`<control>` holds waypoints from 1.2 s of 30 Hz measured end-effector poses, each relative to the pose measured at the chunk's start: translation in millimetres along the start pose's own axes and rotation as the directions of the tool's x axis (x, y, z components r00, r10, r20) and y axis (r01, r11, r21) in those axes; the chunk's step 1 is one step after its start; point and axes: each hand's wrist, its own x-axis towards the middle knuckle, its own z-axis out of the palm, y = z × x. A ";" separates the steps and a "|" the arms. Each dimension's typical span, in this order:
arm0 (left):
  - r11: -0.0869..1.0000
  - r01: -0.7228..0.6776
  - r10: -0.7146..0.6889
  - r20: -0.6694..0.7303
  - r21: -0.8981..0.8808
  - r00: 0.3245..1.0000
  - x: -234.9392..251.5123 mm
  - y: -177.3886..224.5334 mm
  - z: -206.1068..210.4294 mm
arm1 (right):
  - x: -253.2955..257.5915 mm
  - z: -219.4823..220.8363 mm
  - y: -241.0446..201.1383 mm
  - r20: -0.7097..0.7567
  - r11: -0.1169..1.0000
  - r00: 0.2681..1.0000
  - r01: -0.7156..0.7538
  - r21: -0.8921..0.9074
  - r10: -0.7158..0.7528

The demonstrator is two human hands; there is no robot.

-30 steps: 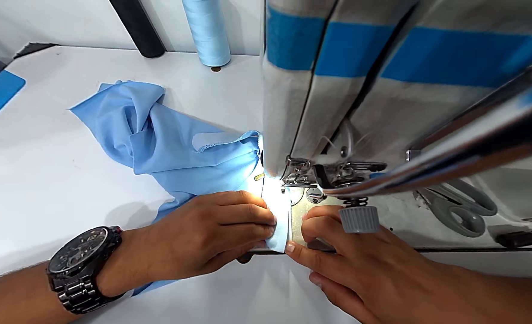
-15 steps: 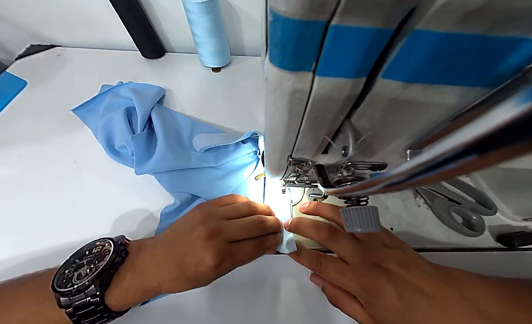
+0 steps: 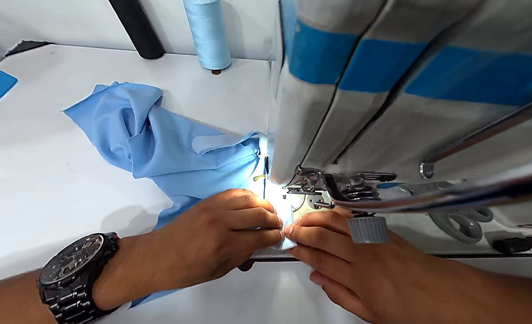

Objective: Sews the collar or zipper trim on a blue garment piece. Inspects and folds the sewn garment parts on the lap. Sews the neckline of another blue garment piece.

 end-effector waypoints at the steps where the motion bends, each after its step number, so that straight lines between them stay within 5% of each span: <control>1: 1.000 0.000 0.000 0.002 0.016 1.000 0.9 -2.7 -1.0 | 1.0 0.6 2.5 -0.002 1.000 1.000 -0.002 -0.004 0.002; 14: 0.998 -0.015 0.016 -0.024 0.055 1.000 13.3 -33.4 -7.8 | 8.3 5.6 16.0 -0.030 0.987 0.996 -0.090 -0.136 0.087; 22: 0.991 -0.011 0.019 -0.061 0.133 0.998 20.2 -41.4 -12.0 | 11.0 4.8 35.9 -0.221 0.982 0.974 -0.094 -0.162 0.056; 31: 0.989 -0.101 0.104 -0.018 0.107 0.994 18.9 -53.0 -11.1 | 15.4 1.6 55.5 -0.380 0.907 0.915 -0.270 -0.323 0.136; 36: 0.979 0.200 -0.197 -0.071 0.043 0.978 14.7 -67.5 -13.5 | 21.0 -1.1 43.9 -0.374 0.857 0.897 -0.374 -0.353 0.238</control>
